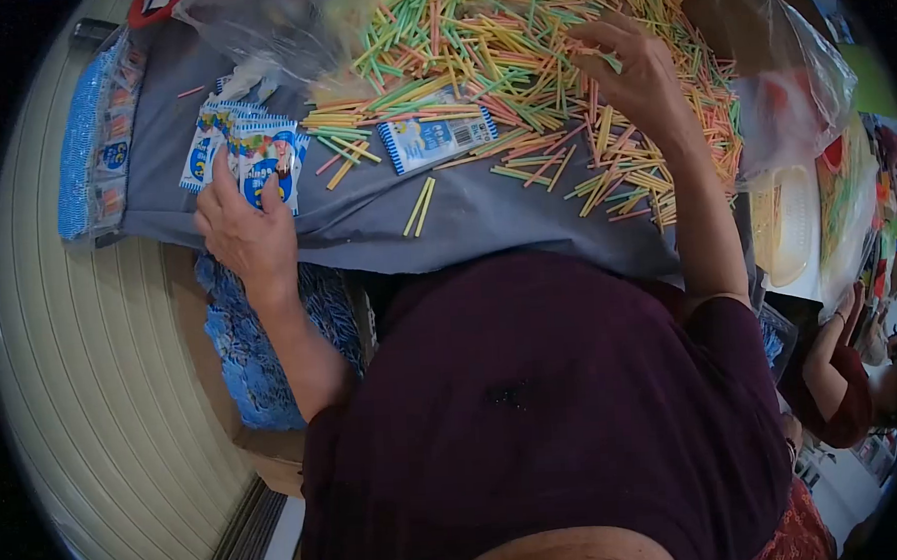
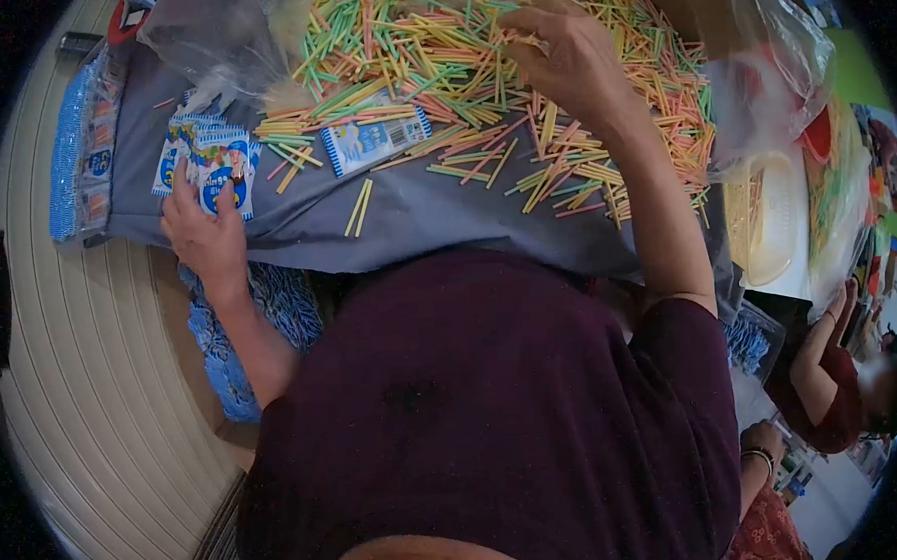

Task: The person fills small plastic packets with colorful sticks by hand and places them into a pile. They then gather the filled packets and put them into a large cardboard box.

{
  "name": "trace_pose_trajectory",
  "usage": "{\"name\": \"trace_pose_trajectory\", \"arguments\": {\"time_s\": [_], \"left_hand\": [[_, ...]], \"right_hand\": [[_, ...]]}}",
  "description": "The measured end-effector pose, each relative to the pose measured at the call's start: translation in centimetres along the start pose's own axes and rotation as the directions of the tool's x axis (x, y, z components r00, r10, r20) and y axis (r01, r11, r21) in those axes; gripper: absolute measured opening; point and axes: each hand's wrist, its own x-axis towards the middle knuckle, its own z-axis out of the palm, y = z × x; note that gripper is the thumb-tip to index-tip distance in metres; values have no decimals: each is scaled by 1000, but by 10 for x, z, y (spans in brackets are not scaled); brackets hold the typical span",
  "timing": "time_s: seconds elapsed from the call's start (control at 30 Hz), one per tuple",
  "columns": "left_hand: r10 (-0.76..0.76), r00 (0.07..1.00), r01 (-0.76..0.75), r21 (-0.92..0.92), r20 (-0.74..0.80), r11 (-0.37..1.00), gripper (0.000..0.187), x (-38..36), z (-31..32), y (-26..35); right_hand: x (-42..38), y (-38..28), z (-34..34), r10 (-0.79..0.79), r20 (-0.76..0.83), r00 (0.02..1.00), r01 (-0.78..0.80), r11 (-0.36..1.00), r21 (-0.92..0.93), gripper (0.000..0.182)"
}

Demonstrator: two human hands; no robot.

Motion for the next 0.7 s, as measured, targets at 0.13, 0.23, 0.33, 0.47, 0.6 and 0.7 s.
{"name": "trace_pose_trajectory", "arguments": {"time_s": [0.13,0.23,0.33,0.47,0.6,0.7], "left_hand": [[340,925,-316,156,-170,936,38,-3,-1,55],[569,805,-473,-397,168,787,30,-14,13,103],[605,761,-532,-306,236,789,28,-22,42,122],[620,744,-596,-171,248,784,25,-28,52,123],[671,741,-646,-245,28,723,12,-25,66,107],[642,766,-614,-333,-32,716,16,-27,68,101]], "right_hand": [[8,-5,7,-158,45,986,163,914,-372,33],[23,-9,34,-106,154,982,170,847,-504,34],[33,-5,50,-64,204,977,174,797,-578,36],[39,-4,65,-36,275,961,208,747,-631,39],[43,-4,67,-33,310,950,229,747,-624,42],[34,-2,58,-39,287,957,215,761,-612,45]]}}
